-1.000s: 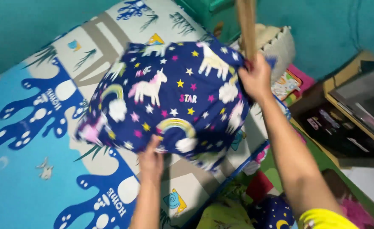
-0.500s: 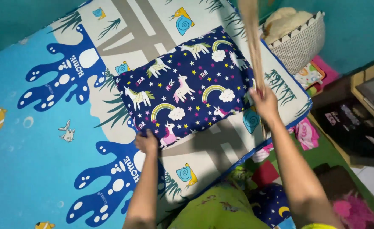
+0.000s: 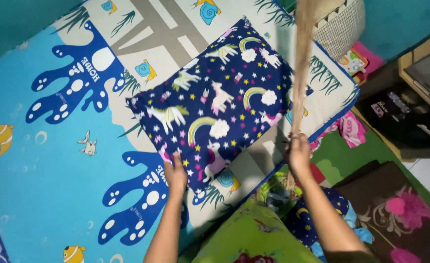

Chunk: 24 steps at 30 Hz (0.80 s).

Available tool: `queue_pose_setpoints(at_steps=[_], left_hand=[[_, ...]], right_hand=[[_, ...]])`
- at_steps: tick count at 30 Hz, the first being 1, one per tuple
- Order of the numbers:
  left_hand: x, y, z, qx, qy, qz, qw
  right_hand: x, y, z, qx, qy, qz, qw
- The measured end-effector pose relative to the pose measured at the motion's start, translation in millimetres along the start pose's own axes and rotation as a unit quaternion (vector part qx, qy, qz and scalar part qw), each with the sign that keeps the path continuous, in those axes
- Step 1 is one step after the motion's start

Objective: The person is dusting pillows and a mattress using a stick broom and then arranging the pillows on the bed.

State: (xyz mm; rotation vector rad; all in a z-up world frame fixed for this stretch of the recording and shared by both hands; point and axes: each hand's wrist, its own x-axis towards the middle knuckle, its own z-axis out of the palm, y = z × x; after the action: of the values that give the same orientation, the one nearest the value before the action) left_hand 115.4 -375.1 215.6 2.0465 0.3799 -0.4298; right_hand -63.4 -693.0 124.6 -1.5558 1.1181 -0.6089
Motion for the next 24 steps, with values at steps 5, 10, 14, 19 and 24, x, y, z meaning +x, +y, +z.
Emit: queue_pose_setpoints(at_steps=[5, 10, 14, 19, 24], left_hand=[[98.1, -209.8, 19.1, 0.109, -0.006, -0.074, 0.991], [94.3, -170.0, 23.0, 0.03, -0.039, -0.097, 0.994], [148.9, -219.1, 42.3, 0.1, 0.005, -0.08, 0.992], [154.3, -219.5, 32.3, 0.185, 0.027, -0.066, 0.98], [129.3, -208.2, 24.1, 0.133, -0.005, -0.057, 0.99]], right_hand=[[-67.0, -44.0, 40.7, -0.162, -0.074, -0.026, 0.984], [-109.9, -33.5, 83.5, -0.283, -0.203, -0.079, 0.934], [-87.5, 62.3, 125.4, -0.487, -0.283, -0.036, 0.826], [55.3, 90.0, 44.1, -0.615, -0.205, -0.137, 0.749], [34.7, -30.0, 35.4, -0.329, -0.015, -0.041, 0.943]])
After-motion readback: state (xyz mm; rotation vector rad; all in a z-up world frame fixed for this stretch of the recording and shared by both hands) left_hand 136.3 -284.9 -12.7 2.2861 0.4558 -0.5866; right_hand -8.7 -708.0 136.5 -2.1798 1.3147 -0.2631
